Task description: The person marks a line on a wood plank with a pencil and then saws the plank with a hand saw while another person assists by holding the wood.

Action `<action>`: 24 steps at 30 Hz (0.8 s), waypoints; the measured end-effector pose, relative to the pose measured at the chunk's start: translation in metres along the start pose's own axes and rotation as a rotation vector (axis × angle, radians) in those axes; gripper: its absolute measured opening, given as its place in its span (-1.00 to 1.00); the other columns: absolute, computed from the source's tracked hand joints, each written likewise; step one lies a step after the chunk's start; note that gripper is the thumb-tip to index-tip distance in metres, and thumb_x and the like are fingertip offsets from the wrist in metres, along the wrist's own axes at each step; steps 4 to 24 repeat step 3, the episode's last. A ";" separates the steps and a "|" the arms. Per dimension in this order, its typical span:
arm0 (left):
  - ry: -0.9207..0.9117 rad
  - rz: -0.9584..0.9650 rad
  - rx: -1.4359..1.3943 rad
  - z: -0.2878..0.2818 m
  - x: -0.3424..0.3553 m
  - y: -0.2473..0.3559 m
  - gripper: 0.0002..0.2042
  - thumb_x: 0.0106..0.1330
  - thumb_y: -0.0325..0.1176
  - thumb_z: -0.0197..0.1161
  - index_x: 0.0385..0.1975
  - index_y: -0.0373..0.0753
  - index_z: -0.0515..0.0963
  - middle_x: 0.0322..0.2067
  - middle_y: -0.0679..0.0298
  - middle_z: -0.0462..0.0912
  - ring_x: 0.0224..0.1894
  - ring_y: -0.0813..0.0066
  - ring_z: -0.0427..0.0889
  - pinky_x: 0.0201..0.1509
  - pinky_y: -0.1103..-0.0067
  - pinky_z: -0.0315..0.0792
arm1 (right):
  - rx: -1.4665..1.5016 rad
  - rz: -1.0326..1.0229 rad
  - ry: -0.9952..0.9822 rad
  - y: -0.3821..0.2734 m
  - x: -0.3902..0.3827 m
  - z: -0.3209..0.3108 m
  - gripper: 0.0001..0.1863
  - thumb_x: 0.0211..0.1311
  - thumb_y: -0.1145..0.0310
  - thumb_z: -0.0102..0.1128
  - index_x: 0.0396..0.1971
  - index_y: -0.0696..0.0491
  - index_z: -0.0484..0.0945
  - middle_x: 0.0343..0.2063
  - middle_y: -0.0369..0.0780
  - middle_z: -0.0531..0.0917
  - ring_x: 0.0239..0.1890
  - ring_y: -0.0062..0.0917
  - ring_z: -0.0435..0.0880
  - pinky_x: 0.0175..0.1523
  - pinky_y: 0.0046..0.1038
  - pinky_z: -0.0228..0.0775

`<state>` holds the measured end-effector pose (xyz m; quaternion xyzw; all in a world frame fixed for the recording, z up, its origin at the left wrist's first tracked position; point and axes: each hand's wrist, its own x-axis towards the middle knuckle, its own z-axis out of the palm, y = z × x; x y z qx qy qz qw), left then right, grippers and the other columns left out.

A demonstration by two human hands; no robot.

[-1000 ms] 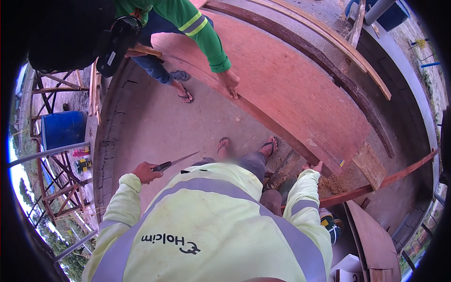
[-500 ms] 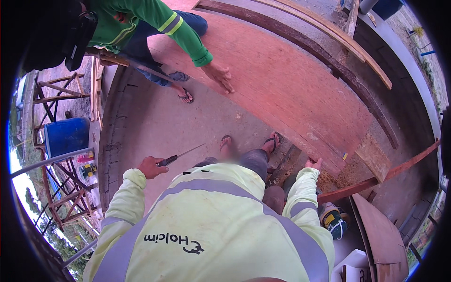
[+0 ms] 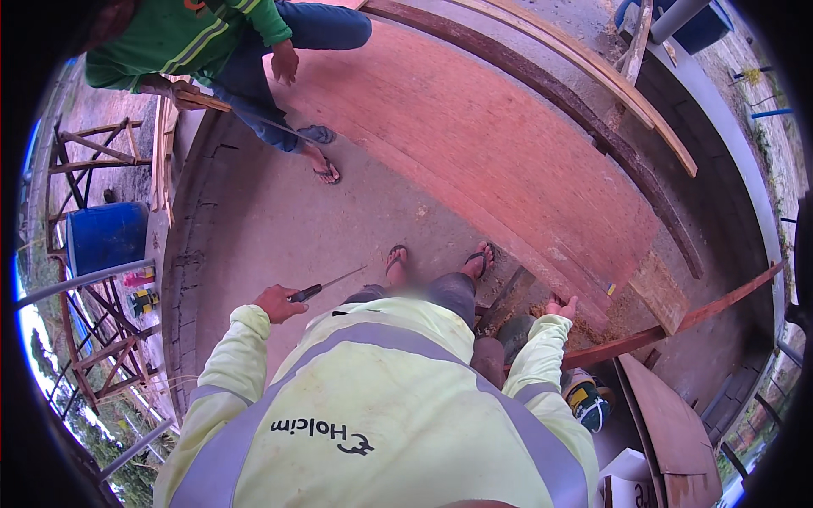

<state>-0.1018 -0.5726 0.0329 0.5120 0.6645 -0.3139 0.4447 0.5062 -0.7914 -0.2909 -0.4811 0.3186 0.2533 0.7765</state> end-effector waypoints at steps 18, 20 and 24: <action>0.030 0.011 -0.031 0.000 -0.001 -0.003 -0.55 0.12 0.00 0.31 -0.03 -0.09 0.64 -0.60 0.17 0.59 -0.55 0.36 0.60 -0.32 0.38 0.51 | 0.001 0.039 -0.010 0.001 0.013 0.011 -0.46 0.44 0.10 0.01 0.27 0.11 0.27 0.19 -0.05 0.45 0.24 -0.15 0.41 0.33 0.03 0.29; 0.030 0.011 -0.031 0.000 -0.001 -0.003 -0.55 0.12 0.00 0.31 -0.03 -0.09 0.64 -0.60 0.17 0.59 -0.55 0.36 0.60 -0.32 0.38 0.51 | 0.001 0.039 -0.010 0.001 0.013 0.011 -0.46 0.44 0.10 0.01 0.27 0.11 0.27 0.19 -0.05 0.45 0.24 -0.15 0.41 0.33 0.03 0.29; 0.030 0.011 -0.031 0.000 -0.001 -0.003 -0.55 0.12 0.00 0.31 -0.03 -0.09 0.64 -0.60 0.17 0.59 -0.55 0.36 0.60 -0.32 0.38 0.51 | 0.001 0.039 -0.010 0.001 0.013 0.011 -0.46 0.44 0.10 0.01 0.27 0.11 0.27 0.19 -0.05 0.45 0.24 -0.15 0.41 0.33 0.03 0.29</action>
